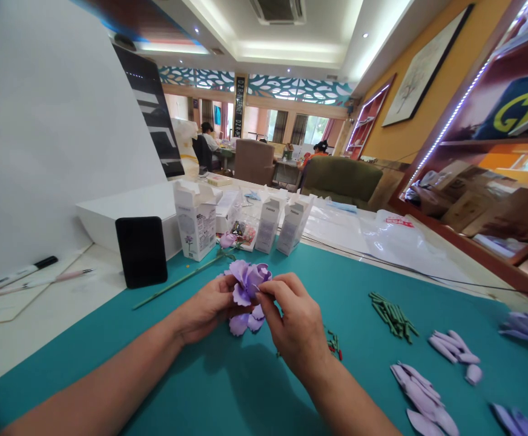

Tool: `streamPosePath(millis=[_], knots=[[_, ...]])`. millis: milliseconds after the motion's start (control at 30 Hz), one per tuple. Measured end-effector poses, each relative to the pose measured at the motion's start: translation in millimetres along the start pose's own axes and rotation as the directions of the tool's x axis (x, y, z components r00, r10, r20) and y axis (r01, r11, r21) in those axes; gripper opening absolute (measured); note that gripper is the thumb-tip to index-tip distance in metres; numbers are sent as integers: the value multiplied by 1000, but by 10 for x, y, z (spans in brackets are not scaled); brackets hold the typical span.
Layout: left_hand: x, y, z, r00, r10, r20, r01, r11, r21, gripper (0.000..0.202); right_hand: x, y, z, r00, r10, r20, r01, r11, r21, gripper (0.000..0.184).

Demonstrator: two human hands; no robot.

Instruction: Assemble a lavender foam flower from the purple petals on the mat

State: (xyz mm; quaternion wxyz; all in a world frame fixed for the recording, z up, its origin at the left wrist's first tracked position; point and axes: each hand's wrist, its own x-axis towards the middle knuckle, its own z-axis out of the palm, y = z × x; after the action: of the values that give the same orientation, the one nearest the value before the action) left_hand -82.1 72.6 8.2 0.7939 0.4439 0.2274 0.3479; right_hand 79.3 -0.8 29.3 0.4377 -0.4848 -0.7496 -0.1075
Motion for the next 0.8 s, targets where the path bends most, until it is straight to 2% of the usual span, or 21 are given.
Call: streamPosePath(millis=[133, 267, 400, 567, 800], knots=[[-1, -3, 16, 1000, -3, -21, 3, 1000, -13, 33, 14, 8, -7, 1000, 7, -2, -7, 1000, 23, 7], [-2, -21, 50, 995, 44, -93, -49, 997, -55, 46, 18, 10, 4, 1000, 26, -9, -26, 999, 36, 6], [7, -54, 67, 979, 106, -175, -103, 994, 27, 41, 13, 12, 17, 999, 41, -9, -41, 998, 41, 6], [28, -73, 65, 969, 172, -176, -160, 984, 82, 37, 24, 5, 11, 999, 42, -21, -41, 998, 44, 7], [27, -75, 66, 974, 155, -165, -148, 988, 50, 38, 23, -22, 3, 1000, 20, -22, -18, 998, 59, 8]])
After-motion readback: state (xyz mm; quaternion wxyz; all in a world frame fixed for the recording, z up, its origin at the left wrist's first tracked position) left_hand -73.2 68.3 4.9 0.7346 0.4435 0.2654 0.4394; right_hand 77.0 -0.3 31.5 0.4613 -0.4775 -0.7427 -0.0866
